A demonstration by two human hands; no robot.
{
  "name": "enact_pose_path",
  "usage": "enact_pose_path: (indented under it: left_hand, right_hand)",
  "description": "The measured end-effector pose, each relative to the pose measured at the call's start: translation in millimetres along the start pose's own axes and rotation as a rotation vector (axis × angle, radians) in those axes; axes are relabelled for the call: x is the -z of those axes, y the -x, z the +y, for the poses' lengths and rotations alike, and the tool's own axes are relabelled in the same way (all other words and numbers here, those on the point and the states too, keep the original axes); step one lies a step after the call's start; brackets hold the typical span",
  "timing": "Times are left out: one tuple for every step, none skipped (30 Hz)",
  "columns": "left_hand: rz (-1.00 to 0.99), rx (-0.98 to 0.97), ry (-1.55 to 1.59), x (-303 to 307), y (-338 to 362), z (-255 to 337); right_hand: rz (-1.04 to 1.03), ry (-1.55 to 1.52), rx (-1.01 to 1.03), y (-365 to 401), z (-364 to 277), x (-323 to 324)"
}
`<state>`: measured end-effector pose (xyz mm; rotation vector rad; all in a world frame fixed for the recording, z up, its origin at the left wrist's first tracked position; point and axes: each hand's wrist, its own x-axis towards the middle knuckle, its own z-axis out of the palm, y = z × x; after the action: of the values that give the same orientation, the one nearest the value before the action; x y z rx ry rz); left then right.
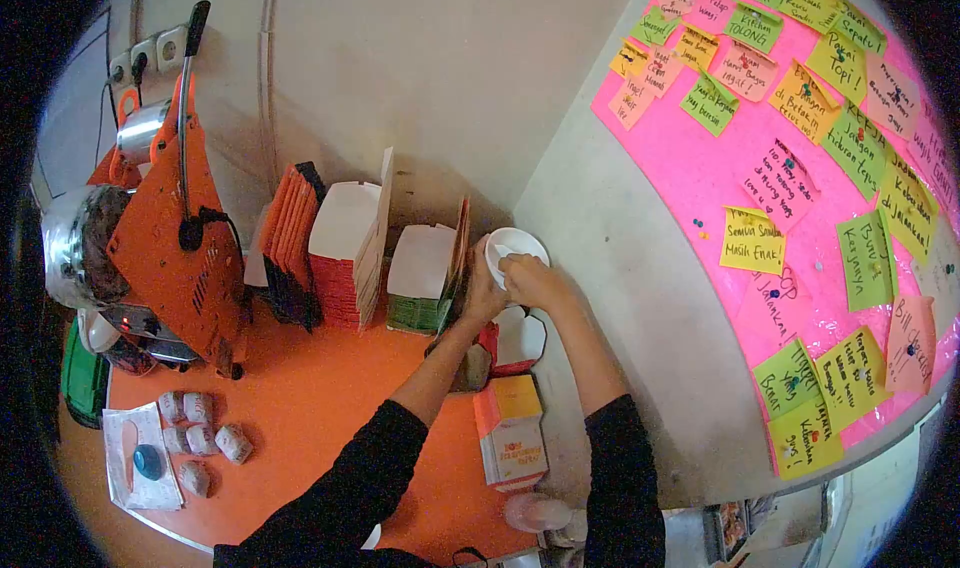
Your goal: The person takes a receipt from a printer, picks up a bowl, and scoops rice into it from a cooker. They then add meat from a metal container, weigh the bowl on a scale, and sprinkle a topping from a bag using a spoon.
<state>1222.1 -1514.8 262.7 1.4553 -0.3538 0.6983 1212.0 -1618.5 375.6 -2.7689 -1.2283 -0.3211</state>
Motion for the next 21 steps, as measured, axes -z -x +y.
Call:
enact_pose_path:
  left_hand:
    - [-0.009, -0.031, -0.012, -0.5, 0.4, -1.0]
    - [-0.019, -0.061, -0.024, 0.2, 1.1, 2.6]
    - [-0.022, -0.057, -0.025, 1.9, 2.6, 11.6]
    - [-0.014, -0.021, -0.008, 3.5, 4.4, 20.9]
    - [-0.006, 0.013, 0.007, 6.4, 5.3, 30.4]
    - [-0.009, 0.020, 0.001, 9.4, 5.4, 36.4]
    - [-0.025, 0.037, -0.012, 11.7, 4.2, 42.4]
    - [-0.038, 0.050, -0.024, 10.5, 4.3, 40.4]
    - [-0.035, 0.048, -0.029, 8.7, 4.2, 39.1]
    - [0.009, 0.013, -0.124, 5.6, 4.2, 38.6]
    - [0.054, -0.027, -0.217, 2.6, 3.1, 36.6]
    - [0.065, -0.061, -0.188, 1.4, 3.5, 36.8]
    - [0.066, -0.067, -0.184, 0.1, 3.2, 36.2]
    - [0.069, -0.061, -0.165, -0.6, 3.5, 35.0]
    - [0.072, -0.052, -0.149, -0.3, 4.1, 33.3]
    - [0.073, -0.051, -0.150, 1.1, 5.3, 31.2]
    - [0.043, -0.016, -0.090, 6.5, 4.0, 41.5]
    - [0.008, 0.023, -0.030, 9.8, 4.5, 47.4]
    - [0.001, 0.029, -0.031, 9.8, 1.8, 48.2]
    - [0.003, 0.040, -0.098, 7.4, 0.9, 49.0]
    - [0.004, 0.047, -0.162, 3.5, 2.3, 50.2]
  right_hand:
    - [-0.001, 0.000, 0.001, -1.4, 3.3, -0.5]
    - [-0.061, -0.031, 0.009, -4.6, 3.7, 3.9]
    - [-0.121, -0.065, 0.015, -6.8, 2.0, 8.8]
    - [-0.121, -0.071, 0.012, -8.7, 0.1, 13.8]
    - [-0.235, -0.033, -0.063, -12.1, -5.2, 21.4]
    - [-0.352, 0.003, -0.135, -13.0, -8.6, 21.7]
    - [-0.357, -0.005, -0.133, -8.4, -10.9, 18.6]
    - [-0.261, -0.004, -0.179, -1.6, -13.3, 17.9]
    - [-0.160, 0.000, -0.225, 2.5, -16.6, 16.2]
    - [-0.158, 0.001, -0.220, 7.6, -21.2, 13.7]
    - [-0.034, 0.006, -0.258, 12.7, -32.0, 17.8]
    - [0.090, 0.009, -0.299, 17.5, -38.3, 18.4]
    - [0.095, 0.014, -0.299, 19.7, -40.3, 14.5]
    - [0.234, 0.067, -0.266, 20.8, -42.0, 9.5]
    - [0.372, 0.117, -0.231, 21.5, -41.7, 6.1]
    - [0.371, 0.116, -0.230, 22.2, -35.0, 9.7]
    - [0.588, 0.133, -0.209, 20.1, -30.2, 25.6]
    - [0.805, 0.147, -0.191, 18.4, -31.6, 41.0]
    - [0.802, 0.144, -0.201, 16.1, -47.2, 62.9]
    - [0.775, 0.058, -0.276, 17.8, -73.3, 92.8]
    - [0.749, -0.024, -0.349, 22.2, -94.9, 118.4]
